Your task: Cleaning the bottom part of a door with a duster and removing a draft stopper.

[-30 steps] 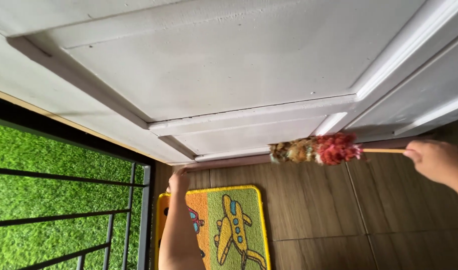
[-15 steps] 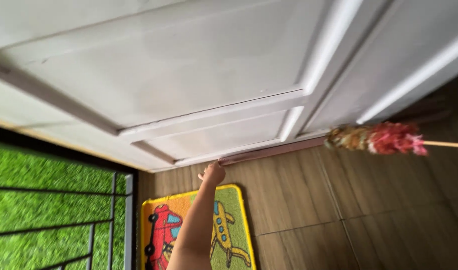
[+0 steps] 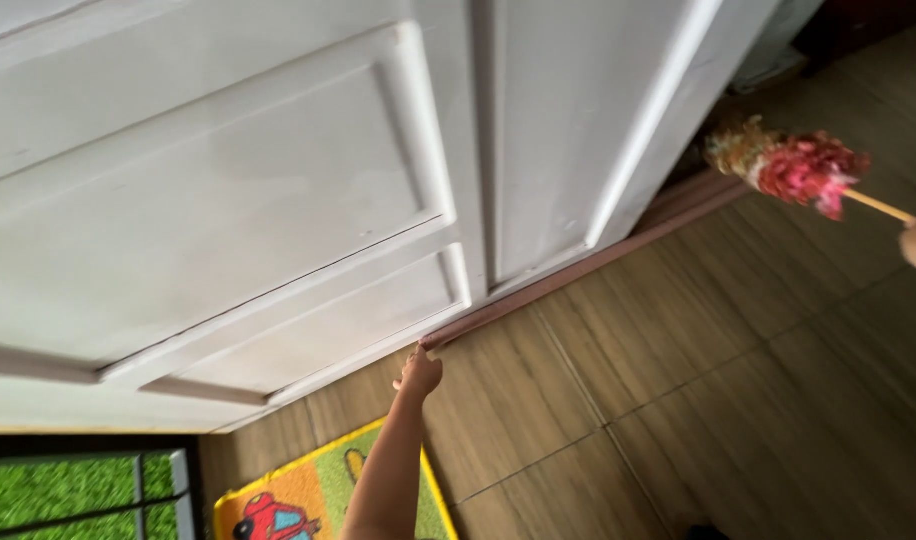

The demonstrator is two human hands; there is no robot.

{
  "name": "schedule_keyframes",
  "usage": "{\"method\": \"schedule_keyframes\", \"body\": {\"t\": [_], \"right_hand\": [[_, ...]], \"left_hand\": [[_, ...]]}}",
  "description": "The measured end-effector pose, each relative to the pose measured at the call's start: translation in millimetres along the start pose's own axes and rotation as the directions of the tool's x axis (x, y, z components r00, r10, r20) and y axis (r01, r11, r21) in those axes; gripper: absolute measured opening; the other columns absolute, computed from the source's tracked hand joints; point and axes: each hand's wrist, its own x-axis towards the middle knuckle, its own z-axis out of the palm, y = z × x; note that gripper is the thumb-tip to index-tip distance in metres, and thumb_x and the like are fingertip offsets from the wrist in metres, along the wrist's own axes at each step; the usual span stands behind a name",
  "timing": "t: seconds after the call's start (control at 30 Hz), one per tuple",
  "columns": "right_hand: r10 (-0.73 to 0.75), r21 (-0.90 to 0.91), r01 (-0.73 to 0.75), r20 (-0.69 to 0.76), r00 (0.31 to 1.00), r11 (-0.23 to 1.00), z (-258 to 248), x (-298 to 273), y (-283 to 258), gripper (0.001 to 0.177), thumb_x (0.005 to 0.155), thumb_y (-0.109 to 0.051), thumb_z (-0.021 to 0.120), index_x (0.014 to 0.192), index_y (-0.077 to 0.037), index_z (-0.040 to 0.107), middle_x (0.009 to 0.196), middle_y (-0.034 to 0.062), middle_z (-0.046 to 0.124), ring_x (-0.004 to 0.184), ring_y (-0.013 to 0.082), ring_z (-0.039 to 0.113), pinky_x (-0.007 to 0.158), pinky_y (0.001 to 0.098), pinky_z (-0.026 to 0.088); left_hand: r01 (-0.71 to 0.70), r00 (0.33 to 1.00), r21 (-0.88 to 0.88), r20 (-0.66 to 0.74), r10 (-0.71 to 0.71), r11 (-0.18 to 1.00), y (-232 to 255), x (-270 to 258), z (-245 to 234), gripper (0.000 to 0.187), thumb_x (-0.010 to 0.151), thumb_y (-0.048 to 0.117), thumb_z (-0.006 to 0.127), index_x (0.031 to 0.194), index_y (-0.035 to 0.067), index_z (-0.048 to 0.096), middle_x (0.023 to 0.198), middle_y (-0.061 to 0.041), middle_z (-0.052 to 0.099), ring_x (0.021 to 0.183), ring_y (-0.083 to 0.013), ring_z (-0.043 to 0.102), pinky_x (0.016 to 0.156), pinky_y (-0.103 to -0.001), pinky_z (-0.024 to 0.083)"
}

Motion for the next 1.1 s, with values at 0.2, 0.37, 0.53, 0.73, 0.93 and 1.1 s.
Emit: {"method": "schedule_keyframes", "body": {"t": [0.2, 0.37, 0.53, 0.73, 0.93, 1.1], "right_hand": [[0.148, 0.086, -0.148, 0.0, 0.989, 0.985, -8.4, 6.4, 12.4, 0.041, 0.113, -0.036, 0.048, 0.122, 0.0, 0.067, 0.086, 0.0221, 0.076, 0.064, 0.0292, 0.068, 0.059, 0.0441, 0.055], [0.24, 0.14, -0.237, 0.002, 0.971, 0.961, 28.9, 39.0, 6.8, 0.044, 0.115, -0.036, 0.046, 0.125, 0.002, 0.065, 0.087, 0.0236, 0.077, 0.063, 0.0296, 0.068, 0.058, 0.0446, 0.054], [0.167, 0.732, -0.296, 0.247, 0.955, 0.613, 91.1, 99.7, 37.9, 0.012, 0.109, -0.017, 0.048, 0.106, -0.012, 0.058, 0.073, 0.0032, 0.052, 0.054, 0.014, 0.046, 0.044, 0.0314, 0.036], [0.169, 0.831, -0.363, 0.321, 0.932, 0.421, 109.7, 81.2, 17.8, 0.008, 0.108, -0.015, 0.052, 0.105, -0.011, 0.059, 0.072, -0.0002, 0.049, 0.055, 0.0119, 0.043, 0.045, 0.0287, 0.035], [0.14, 0.885, -0.381, 0.356, 0.924, 0.268, 141.5, 81.0, 8.8, 0.005, 0.106, -0.015, 0.053, 0.102, -0.014, 0.056, 0.071, 0.0006, 0.05, 0.053, 0.0136, 0.045, 0.044, 0.0294, 0.037], [0.045, 0.897, -0.404, 0.403, 0.914, 0.181, 175.0, 73.7, -27.9, 0.007, 0.106, -0.012, 0.051, 0.101, -0.011, 0.055, 0.071, 0.0027, 0.052, 0.054, 0.0143, 0.047, 0.045, 0.0299, 0.04]], "left_hand": [[-0.034, 0.999, -0.02, 0.022, 0.034, 0.999, 43.2, 8.1, 34.8, 0.083, 0.097, 0.041, 0.055, 0.165, 0.022, 0.012, 0.17, -0.004, 0.024, 0.153, -0.0295, 0.03, 0.118, -0.071, 0.018], [-0.071, 0.997, -0.081, 0.026, 0.073, 0.994, 99.3, -0.7, 65.2, 0.083, 0.097, 0.04, 0.056, 0.165, 0.024, 0.012, 0.169, 0.0, 0.026, 0.154, -0.0287, 0.029, 0.118, -0.07, 0.02], [-0.134, 0.99, -0.134, 0.033, 0.139, 0.982, 164.1, -9.5, 101.4, 0.09, 0.096, 0.034, 0.055, 0.165, 0.029, -0.002, 0.166, 0.004, 0.033, 0.151, -0.0284, 0.035, 0.117, -0.07, 0.023], [-0.174, 0.981, -0.167, 0.056, 0.186, 0.97, 256.6, -16.6, 121.2, 0.094, 0.095, 0.032, 0.057, 0.165, 0.029, -0.006, 0.163, 0.002, 0.039, 0.15, -0.0275, 0.037, 0.116, -0.07, 0.025], [-0.265, 0.954, -0.114, 0.109, 0.278, 0.957, 335.1, -15.5, 150.4, 0.092, 0.097, 0.037, 0.058, 0.165, 0.029, -0.004, 0.163, 0.003, 0.039, 0.149, -0.0287, 0.038, 0.118, -0.067, 0.026], [-0.271, 0.949, -0.044, 0.155, 0.274, 0.962, 385.1, -3.4, 171.5, 0.086, 0.099, 0.038, 0.058, 0.165, 0.025, 0.004, 0.165, 0.001, 0.035, 0.152, -0.0298, 0.033, 0.12, -0.066, 0.024]]}}
